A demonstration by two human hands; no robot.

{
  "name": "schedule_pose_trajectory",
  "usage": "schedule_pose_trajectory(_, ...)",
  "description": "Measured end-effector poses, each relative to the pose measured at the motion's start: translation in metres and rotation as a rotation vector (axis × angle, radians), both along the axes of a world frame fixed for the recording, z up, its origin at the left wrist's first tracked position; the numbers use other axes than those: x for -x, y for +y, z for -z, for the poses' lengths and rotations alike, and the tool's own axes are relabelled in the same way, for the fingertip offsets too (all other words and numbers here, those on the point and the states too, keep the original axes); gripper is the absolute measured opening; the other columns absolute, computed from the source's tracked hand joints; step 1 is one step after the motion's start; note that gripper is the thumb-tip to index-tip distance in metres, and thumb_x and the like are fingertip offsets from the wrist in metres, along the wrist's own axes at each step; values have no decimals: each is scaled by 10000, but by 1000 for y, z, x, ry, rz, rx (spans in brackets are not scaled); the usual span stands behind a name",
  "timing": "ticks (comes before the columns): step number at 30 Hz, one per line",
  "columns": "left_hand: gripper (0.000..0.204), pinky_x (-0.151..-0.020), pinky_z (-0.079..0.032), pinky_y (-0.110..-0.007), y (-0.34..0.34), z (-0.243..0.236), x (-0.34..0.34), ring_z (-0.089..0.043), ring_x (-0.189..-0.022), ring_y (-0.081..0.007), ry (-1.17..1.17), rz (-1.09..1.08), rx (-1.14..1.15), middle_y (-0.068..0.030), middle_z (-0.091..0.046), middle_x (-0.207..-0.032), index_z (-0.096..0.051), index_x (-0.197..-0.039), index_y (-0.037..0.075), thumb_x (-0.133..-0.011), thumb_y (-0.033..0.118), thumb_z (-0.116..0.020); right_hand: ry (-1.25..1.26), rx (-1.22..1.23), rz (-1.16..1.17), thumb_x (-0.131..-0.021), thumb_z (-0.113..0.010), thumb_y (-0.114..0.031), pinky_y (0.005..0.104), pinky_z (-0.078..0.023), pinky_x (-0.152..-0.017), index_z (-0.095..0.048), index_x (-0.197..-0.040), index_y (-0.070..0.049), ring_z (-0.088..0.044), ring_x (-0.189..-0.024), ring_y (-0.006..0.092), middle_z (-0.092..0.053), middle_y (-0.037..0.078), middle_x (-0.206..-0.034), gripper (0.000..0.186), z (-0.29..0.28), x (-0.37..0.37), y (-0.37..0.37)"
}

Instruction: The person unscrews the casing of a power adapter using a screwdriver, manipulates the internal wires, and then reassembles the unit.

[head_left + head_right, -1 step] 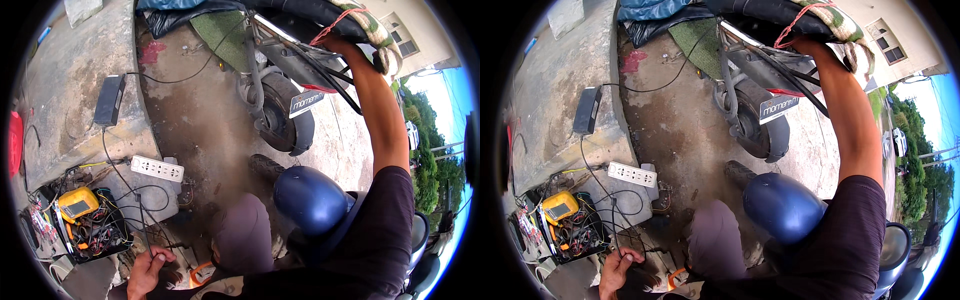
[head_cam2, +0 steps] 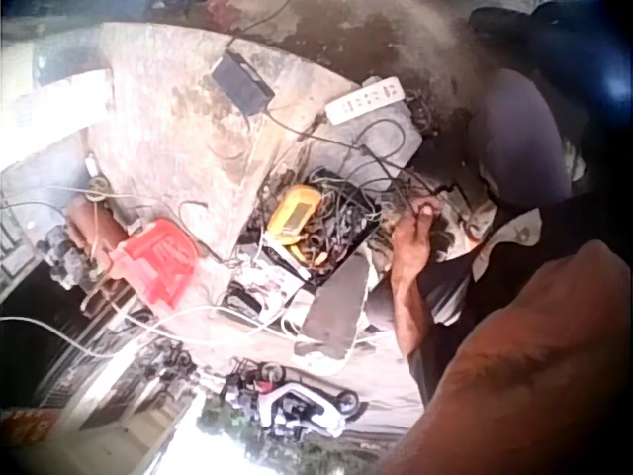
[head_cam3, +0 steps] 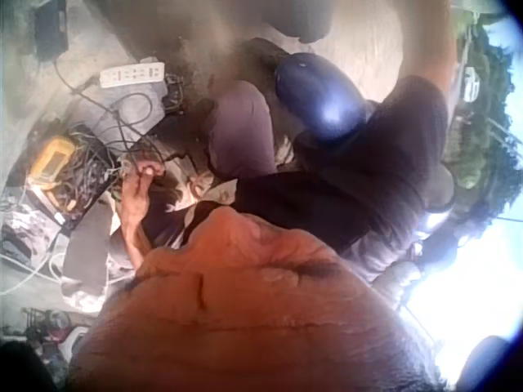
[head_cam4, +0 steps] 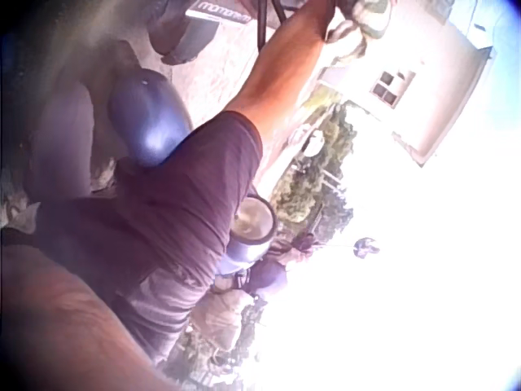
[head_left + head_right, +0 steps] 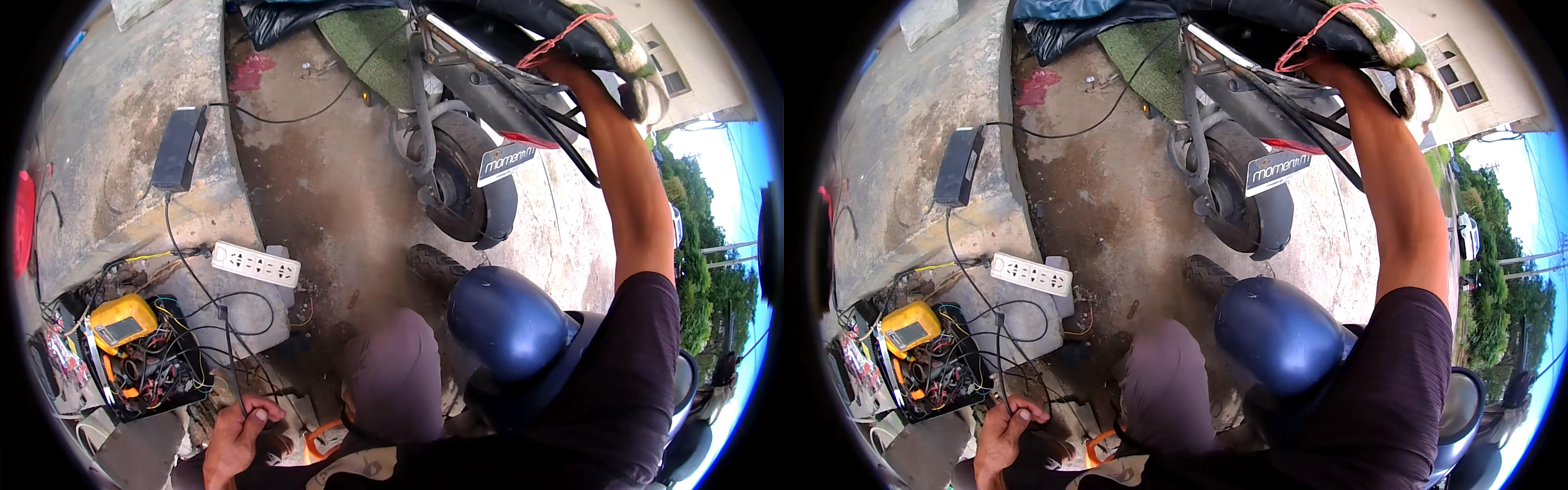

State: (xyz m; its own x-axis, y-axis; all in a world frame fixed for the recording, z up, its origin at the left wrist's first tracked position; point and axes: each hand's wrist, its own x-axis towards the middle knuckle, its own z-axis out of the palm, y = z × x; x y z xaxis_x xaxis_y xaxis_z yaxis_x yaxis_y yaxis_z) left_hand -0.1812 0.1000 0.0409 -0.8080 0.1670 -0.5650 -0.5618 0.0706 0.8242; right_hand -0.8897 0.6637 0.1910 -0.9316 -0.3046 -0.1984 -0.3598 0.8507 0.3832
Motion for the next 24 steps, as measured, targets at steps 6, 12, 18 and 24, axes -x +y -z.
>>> schedule_pose_trajectory(6, 189, -953, -561, -339, -2, -6, 3, -721, -998, -195, -48, -12, -45, -100, -771, -1036, -700, -1089, -12, -1140, 107, -562, 21, -46, -111, -1095, -522, -282, 458, -501, -1075, -707, -1299, -72, -654, -1238, 306, -690, 171, -1320, 347, -48, -12, 2)
schedule_pose_trajectory(12, 158, -800, -558, -320, -8, -17, -9, -726, -905, -199, -62, -73, -32, -115, -773, -1029, -705, -1109, -22, -1111, 42, -560, -37, -57, -193, -1080, -550, -161, 456, -550, -958, -728, -1158, -62, -712, -1059, 271, -749, 141, -1121, 218, -57, -8, 6)
schedule_pose_trajectory(18, 163, -878, -568, -349, -27, 10, -39, -743, -942, -245, 22, -175, -84, -139, -768, -1010, -720, -1095, -17, -1095, 37, -566, 583, -210, -698, -1063, -576, -255, 548, -544, -890, -715, -1137, -14, -723, -1023, 426, -737, 244, -1066, 288, -150, 48, 64)
schedule_pose_trajectory(24, 236, -806, -558, -316, -21, -17, -57, -741, -900, -192, -34, -385, -24, -112, -771, -978, -717, -1090, -10, -1146, 162, -565, 292, 13, 47, -1005, -577, -500, 568, -530, -1087, -714, -1329, -58, -695, -1241, 495, -720, 314, -1326, 565, -7, -27, -136)
